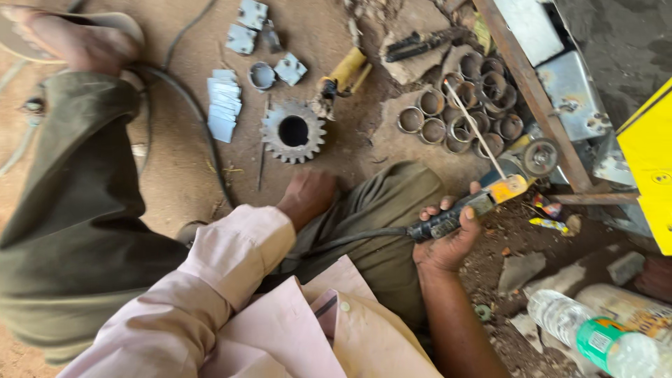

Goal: The person sits on the ground and uses a handheld welding tool to attach small metal plates to a large gear-like component. They repeatedly pick up plates, position them on the gear, and weld them in place, creating sparks. The person handles multiple metal plates and the gear throughout the process.

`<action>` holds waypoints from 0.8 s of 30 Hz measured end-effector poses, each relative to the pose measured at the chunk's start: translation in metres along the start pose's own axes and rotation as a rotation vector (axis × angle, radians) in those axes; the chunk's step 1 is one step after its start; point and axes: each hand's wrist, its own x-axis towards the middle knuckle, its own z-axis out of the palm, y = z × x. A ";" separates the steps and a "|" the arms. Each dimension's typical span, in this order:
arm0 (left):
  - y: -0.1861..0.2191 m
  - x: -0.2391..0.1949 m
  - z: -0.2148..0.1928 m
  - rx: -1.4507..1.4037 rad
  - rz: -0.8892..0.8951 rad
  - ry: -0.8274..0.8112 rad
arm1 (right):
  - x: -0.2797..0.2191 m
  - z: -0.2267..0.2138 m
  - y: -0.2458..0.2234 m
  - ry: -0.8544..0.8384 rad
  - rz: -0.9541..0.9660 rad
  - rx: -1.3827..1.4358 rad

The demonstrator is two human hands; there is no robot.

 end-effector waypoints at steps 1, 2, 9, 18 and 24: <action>0.012 0.014 -0.014 -0.059 0.064 0.027 | 0.001 -0.001 0.000 0.011 -0.006 0.007; 0.026 0.029 -0.029 -0.118 0.127 0.054 | 0.001 -0.002 0.000 0.021 -0.011 0.013; 0.085 0.112 -0.065 -0.297 0.137 0.267 | 0.002 0.004 0.000 0.015 -0.028 0.004; 0.069 0.090 -0.048 -1.124 0.371 0.591 | 0.005 0.002 0.002 0.032 0.013 -0.026; 0.062 -0.010 -0.083 -1.578 0.538 0.505 | 0.010 0.000 0.001 0.034 0.016 -0.025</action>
